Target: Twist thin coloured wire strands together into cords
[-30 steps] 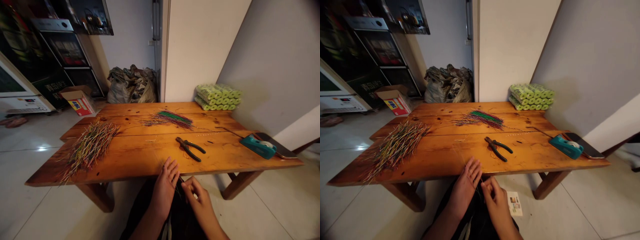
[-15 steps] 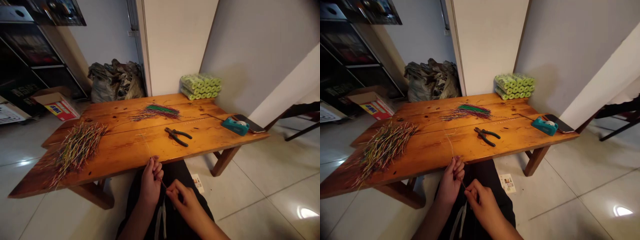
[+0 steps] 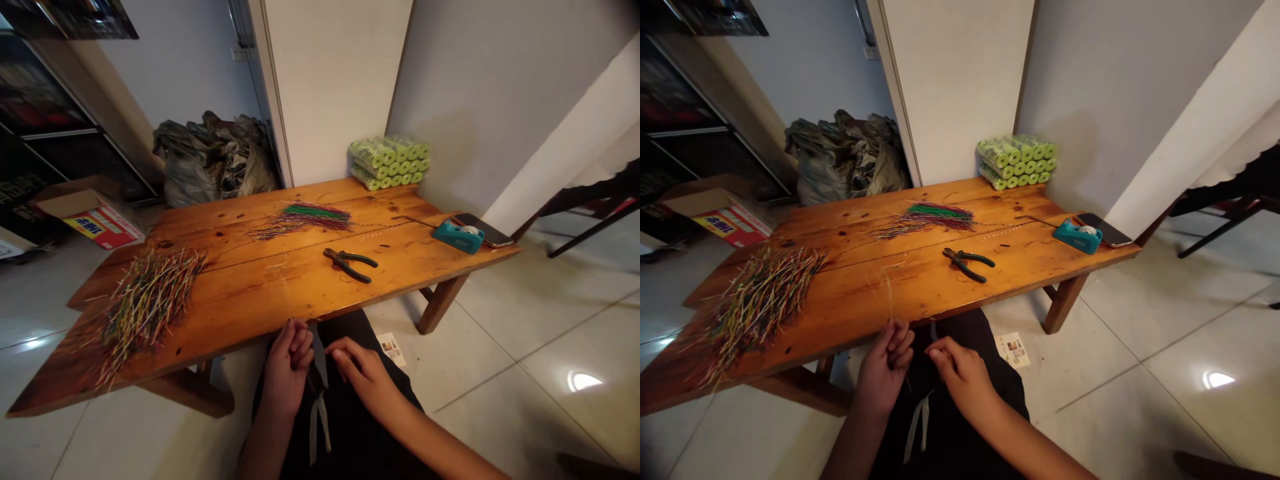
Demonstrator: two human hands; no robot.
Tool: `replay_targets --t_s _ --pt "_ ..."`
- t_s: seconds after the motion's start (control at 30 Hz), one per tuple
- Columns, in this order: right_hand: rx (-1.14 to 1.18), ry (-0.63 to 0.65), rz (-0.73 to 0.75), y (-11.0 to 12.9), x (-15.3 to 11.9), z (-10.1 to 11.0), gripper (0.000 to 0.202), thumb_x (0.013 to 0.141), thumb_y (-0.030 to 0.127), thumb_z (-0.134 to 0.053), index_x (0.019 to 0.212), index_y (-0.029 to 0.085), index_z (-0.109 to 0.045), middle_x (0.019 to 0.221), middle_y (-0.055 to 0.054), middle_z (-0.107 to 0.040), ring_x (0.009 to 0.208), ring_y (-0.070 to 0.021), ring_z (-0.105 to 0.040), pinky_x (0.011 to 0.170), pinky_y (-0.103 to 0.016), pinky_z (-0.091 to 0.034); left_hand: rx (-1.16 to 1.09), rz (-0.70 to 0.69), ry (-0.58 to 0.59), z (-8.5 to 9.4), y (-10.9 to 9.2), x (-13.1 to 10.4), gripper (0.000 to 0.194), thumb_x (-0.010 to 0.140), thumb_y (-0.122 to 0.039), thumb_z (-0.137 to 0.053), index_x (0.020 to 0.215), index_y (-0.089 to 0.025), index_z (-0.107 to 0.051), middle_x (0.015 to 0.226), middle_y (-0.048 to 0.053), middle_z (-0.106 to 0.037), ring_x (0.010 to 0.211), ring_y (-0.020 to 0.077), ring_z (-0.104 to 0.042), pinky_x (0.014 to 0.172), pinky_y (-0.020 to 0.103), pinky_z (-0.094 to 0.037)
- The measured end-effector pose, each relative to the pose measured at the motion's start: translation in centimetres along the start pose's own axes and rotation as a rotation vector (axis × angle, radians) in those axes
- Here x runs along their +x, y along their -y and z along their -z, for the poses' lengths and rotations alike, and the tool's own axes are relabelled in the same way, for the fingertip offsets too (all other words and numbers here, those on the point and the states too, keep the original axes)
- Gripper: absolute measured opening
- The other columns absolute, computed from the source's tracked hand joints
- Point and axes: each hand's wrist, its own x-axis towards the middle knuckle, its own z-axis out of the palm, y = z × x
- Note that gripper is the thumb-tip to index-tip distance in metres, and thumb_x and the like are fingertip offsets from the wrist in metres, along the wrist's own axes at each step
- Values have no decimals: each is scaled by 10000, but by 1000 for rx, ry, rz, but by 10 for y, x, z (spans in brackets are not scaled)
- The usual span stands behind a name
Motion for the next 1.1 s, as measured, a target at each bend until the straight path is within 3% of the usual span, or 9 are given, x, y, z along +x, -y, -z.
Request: replay_targets --t_s 0.17,0.27,0.4,0.53,0.77,0.97,1.1 --pt "265 -57 17 -2 15 -9 295 867 401 -449 1049 198 -561 667 31 -479 631 -128 -473 606 -250 -379 294 178 107 13 17 -7 336 730 -433 -644 633 -123 -555 465 -100 -253 396 16 -149 385 156 -120" --pt "332 -34 4 -2 23 -10 269 867 398 -454 980 192 -585 590 50 -455 572 -119 -459 583 -249 -378 401 247 167 23 25 -6 366 724 -466 -635 626 -122 -558 460 -96 -253 408 26 -162 402 177 -121" --pt "194 -63 66 -1 30 -3 276 887 347 -446 744 181 -615 517 48 -441 567 -121 -482 607 -249 -388 465 290 203 31 29 -2 382 742 -495 -601 644 -128 -560 472 -93 -258 418 37 -163 412 200 -113" --pt "105 -127 84 1 35 4 275 896 322 -440 734 183 -614 577 31 -507 573 -111 -500 578 -229 -385 519 308 233 33 29 2 383 762 -499 -572 680 -125 -596 472 -90 -259 413 41 -172 414 216 -106" --pt "258 -72 -22 -6 50 4 272 876 377 -453 787 185 -624 630 33 -537 441 -73 -452 457 -211 -362 463 328 194 28 33 7 380 735 -502 -600 717 -122 -615 473 -96 -259 403 35 -159 407 216 -97" --pt "265 -19 -23 -15 55 8 252 835 385 -522 787 199 -684 633 13 -591 586 -125 -542 625 -253 -448 360 302 184 25 32 12 354 743 -474 -597 748 -120 -611 468 -100 -257 388 33 -146 397 214 -88" --pt "229 26 -8 -18 56 11 235 835 370 -532 823 226 -717 741 -14 -635 766 -168 -592 739 -289 -452 354 300 167 25 30 13 335 770 -452 -578 786 -119 -610 492 -98 -254 399 31 -144 407 214 -86"
